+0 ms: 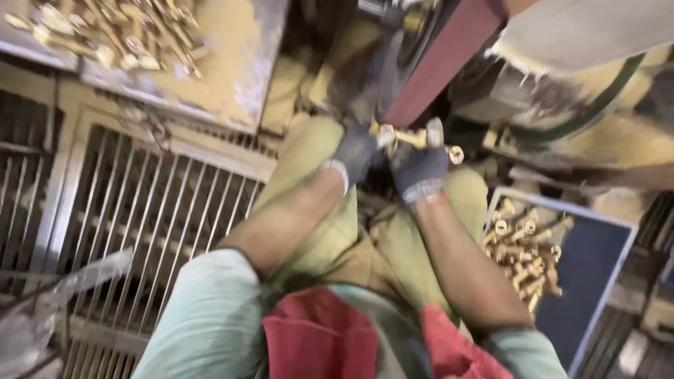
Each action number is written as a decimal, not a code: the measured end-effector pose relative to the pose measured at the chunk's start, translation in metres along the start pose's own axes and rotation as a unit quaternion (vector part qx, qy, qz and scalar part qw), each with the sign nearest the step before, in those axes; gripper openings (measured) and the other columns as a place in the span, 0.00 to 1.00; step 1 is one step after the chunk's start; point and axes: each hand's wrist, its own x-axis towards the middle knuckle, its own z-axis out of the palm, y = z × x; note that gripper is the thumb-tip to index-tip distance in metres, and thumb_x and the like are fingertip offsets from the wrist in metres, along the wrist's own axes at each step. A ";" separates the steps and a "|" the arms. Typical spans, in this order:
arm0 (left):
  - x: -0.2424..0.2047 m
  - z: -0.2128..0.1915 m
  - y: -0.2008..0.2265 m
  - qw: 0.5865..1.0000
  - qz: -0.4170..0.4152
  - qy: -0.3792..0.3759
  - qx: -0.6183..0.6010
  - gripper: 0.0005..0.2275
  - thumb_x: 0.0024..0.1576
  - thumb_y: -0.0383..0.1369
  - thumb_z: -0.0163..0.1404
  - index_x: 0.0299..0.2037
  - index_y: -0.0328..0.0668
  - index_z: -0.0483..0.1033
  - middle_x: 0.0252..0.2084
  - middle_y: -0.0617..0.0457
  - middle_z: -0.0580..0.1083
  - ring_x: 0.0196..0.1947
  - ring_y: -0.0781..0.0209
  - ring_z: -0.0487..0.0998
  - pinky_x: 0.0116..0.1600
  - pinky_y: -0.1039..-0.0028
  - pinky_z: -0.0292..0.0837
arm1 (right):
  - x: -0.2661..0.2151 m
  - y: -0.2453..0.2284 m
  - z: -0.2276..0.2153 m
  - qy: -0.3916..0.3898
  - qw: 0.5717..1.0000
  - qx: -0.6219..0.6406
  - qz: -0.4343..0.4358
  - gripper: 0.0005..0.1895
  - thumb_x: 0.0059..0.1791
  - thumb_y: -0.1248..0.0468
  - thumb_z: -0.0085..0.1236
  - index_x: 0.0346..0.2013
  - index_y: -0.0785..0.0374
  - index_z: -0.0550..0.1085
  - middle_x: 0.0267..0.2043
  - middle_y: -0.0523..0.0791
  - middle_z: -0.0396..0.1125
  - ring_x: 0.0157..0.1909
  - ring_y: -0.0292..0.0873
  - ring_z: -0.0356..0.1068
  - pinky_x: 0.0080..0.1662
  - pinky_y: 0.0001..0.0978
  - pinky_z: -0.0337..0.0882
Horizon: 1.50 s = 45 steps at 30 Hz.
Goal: The person holds brass-colored metal fittings against a moving belt sander to smooth or polish their surfaces. They rotate the parts to treat different sides and then place the finished pieces into a blue bin.
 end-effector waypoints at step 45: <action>0.042 -0.042 -0.058 0.976 0.001 0.061 0.207 0.10 0.57 0.31 0.58 0.44 0.32 0.82 0.34 0.53 0.79 0.32 0.66 0.75 0.36 0.72 0.72 | 0.067 0.070 -0.068 -0.154 0.704 -0.677 -0.146 0.24 0.43 0.73 0.52 0.55 0.68 0.68 0.51 0.55 0.72 0.58 0.57 0.71 0.57 0.43 0.69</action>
